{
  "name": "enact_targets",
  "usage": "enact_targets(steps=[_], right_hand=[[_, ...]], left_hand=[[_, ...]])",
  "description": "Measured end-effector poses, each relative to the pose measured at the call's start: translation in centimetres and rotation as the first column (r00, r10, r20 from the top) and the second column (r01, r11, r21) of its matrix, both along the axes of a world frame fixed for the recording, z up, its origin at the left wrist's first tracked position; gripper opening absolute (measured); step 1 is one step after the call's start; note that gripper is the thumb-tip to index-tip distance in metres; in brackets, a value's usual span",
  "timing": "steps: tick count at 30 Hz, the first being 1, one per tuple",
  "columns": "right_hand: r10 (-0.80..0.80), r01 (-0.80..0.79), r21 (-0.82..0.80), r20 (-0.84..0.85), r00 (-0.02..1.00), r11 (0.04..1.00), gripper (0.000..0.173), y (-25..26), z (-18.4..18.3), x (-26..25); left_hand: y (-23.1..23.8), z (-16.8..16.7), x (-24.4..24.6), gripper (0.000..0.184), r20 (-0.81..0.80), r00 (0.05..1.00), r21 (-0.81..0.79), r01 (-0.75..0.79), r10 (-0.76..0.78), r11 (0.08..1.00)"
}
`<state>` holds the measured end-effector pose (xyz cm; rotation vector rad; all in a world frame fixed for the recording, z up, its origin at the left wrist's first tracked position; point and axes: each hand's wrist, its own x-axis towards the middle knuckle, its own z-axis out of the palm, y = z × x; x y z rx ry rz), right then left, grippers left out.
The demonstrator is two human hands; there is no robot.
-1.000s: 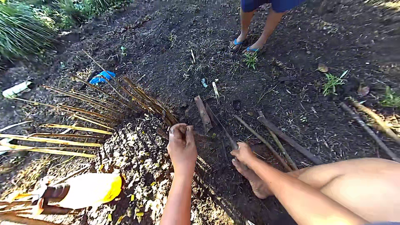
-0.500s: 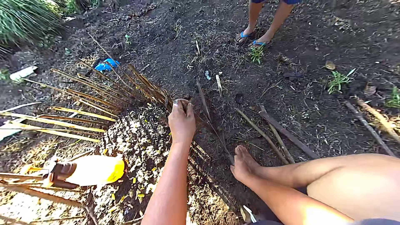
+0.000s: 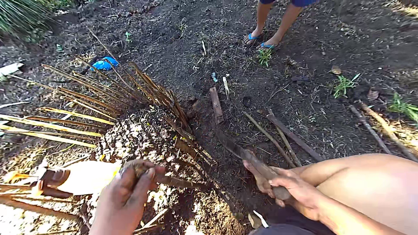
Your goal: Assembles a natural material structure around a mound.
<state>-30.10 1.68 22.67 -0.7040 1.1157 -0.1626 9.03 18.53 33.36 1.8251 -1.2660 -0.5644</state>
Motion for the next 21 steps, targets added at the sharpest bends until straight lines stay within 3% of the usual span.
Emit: enact_targets(steps=[5,7,9,11,14,16,18,19,21], right_hand=[[-0.110,0.065,0.231,0.188,0.976,0.971,0.033,2.4,3.1,-5.2],[-0.162,0.092,0.338,0.185,0.969,0.937,0.023,2.4,3.7,-5.3],[-0.159,0.105,0.366,0.121,0.980,0.925,0.020,2.3,2.0,-3.2],[-0.074,0.058,0.264,0.049,0.996,0.963,0.021,2.4,-1.1,0.5],[0.194,-0.209,-0.092,-0.148,0.970,0.974,0.057,3.5,-2.7,5.3],[0.388,-0.471,-0.265,-0.308,0.868,0.842,0.069,4.3,-3.2,6.0],[0.505,-0.638,-0.316,-0.411,0.759,0.702,0.076,3.6,-2.9,4.8],[0.506,-0.643,-0.324,-0.417,0.755,0.694,0.075,3.3,-2.4,3.9],[0.407,-0.493,-0.298,-0.307,0.860,0.817,0.071,3.1,-1.1,1.8]], left_hand=[[4.5,-1.7,1.3,0.022,-0.079,0.997,0.043,0.004,0.000,0.999],[5.3,-2.5,1.7,0.022,-0.095,0.995,0.044,-0.013,0.017,0.999],[5.7,-3.1,2.1,0.022,-0.101,0.994,0.066,-0.044,0.050,0.997],[5.7,-3.8,2.3,0.021,-0.095,0.990,0.094,-0.097,0.106,0.991],[5.6,-5.0,2.5,0.022,-0.087,0.975,0.104,-0.196,0.205,0.975],[5.9,-5.2,2.7,0.021,-0.085,0.966,0.113,-0.236,0.246,0.965],[5.8,-5.3,2.8,0.020,-0.096,0.962,0.099,-0.248,0.257,0.964],[5.9,-5.4,2.9,0.020,-0.100,0.960,0.097,-0.251,0.260,0.963],[6.3,-5.6,2.9,0.020,-0.099,0.958,0.099,-0.261,0.271,0.960]])
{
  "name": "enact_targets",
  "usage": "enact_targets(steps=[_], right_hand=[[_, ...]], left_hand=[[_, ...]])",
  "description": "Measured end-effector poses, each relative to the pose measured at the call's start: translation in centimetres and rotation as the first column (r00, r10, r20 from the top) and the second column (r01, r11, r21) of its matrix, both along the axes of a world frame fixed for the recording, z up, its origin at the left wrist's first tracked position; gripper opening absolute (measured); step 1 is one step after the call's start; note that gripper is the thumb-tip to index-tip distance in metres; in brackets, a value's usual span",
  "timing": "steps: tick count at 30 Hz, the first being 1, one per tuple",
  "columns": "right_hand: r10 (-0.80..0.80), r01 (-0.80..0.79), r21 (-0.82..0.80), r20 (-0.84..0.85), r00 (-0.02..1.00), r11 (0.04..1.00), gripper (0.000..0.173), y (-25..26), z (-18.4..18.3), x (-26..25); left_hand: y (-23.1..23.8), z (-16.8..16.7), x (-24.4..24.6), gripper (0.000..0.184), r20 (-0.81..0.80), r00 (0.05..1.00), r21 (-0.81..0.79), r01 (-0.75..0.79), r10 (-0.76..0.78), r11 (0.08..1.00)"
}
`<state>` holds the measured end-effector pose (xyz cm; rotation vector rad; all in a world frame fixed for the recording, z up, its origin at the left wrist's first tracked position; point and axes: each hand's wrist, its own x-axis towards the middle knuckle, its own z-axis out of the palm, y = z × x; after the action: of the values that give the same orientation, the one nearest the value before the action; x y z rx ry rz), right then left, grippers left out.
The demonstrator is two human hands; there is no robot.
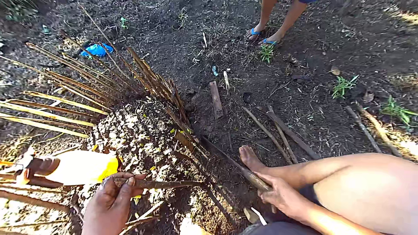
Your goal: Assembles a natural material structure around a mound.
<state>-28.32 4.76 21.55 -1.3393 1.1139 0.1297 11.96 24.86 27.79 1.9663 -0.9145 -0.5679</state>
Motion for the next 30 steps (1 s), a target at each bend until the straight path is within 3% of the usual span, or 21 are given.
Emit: enact_targets(steps=[2,4,6,7,8,9,11,13,15,17,19,23,25,27,30], right_hand=[[-0.276,0.250,0.219,0.096,0.956,0.943,0.064,-0.1,1.7,-1.7],[-0.521,0.430,0.453,0.095,0.848,0.781,0.048,-0.3,2.3,-2.3],[-0.635,0.488,0.600,0.043,0.772,0.634,0.028,-1.2,0.9,-1.1],[-0.646,0.490,0.623,0.033,0.763,0.610,0.026,-1.7,-0.5,0.1],[-0.625,0.485,0.594,0.038,0.780,0.641,0.027,-2.1,-1.8,1.6],[-0.564,0.469,0.497,0.052,0.824,0.731,0.035,-2.2,-2.6,3.2],[-0.243,0.236,0.140,0.032,0.969,0.962,0.060,-2.1,-3.2,5.8],[0.092,-0.099,-0.078,-0.077,0.993,0.992,0.071,-1.9,-3.0,6.5],[0.182,-0.196,-0.153,-0.100,0.978,0.969,0.073,-2.2,-2.6,5.3],[0.106,-0.110,-0.131,-0.034,0.994,0.985,0.071,-2.3,-1.4,2.8],[-0.089,0.088,0.009,0.099,0.991,0.996,0.069,-2.3,0.5,0.5],[-0.433,0.375,0.287,0.175,0.884,0.882,0.061,-3.2,2.9,-0.2],[-0.509,0.435,0.372,0.125,0.852,0.820,0.048,-5.4,1.6,1.9],[-0.536,0.457,0.425,0.081,0.840,0.781,0.034,-8.3,-2.1,4.9],[-0.480,0.423,0.353,0.090,0.872,0.835,0.042,-9.5,-5.1,8.3]], left_hand=[[0.3,-0.1,0.2,0.020,-0.022,1.000,-0.005,-0.011,0.010,1.000],[0.3,-0.2,0.2,0.019,-0.034,0.999,-0.018,-0.017,0.017,1.000],[0.3,-0.2,0.1,0.019,-0.039,0.999,-0.025,-0.033,0.032,0.999],[0.3,-0.2,0.1,0.019,-0.039,0.999,-0.020,-0.039,0.038,0.999],[0.1,-0.2,0.1,0.019,-0.038,0.998,-0.013,-0.043,0.043,0.999],[-0.1,-0.3,0.1,0.019,-0.036,0.998,-0.007,-0.048,0.048,0.999],[-0.2,-0.4,0.1,0.019,-0.031,0.997,-0.001,-0.066,0.066,0.998],[-0.1,-0.3,0.0,0.019,-0.030,0.996,0.008,-0.080,0.080,0.997],[-0.3,-0.1,0.1,0.019,-0.037,0.997,0.008,-0.066,0.066,0.998],[-0.1,-0.2,0.2,0.019,-0.047,0.997,0.008,-0.054,0.054,0.999],[0.2,-0.5,0.4,0.019,-0.045,0.997,0.005,-0.056,0.056,0.998],[0.7,-1.0,1.1,0.018,-0.078,0.994,-0.009,-0.076,0.075,0.997],[1.0,-1.1,1.3,0.018,-0.081,0.993,-0.005,-0.088,0.087,0.996],[1.2,-1.2,1.3,0.018,-0.068,0.993,0.005,-0.096,0.096,0.995],[0.7,-1.3,1.5,0.020,-0.052,0.994,0.019,-0.098,0.099,0.995]])
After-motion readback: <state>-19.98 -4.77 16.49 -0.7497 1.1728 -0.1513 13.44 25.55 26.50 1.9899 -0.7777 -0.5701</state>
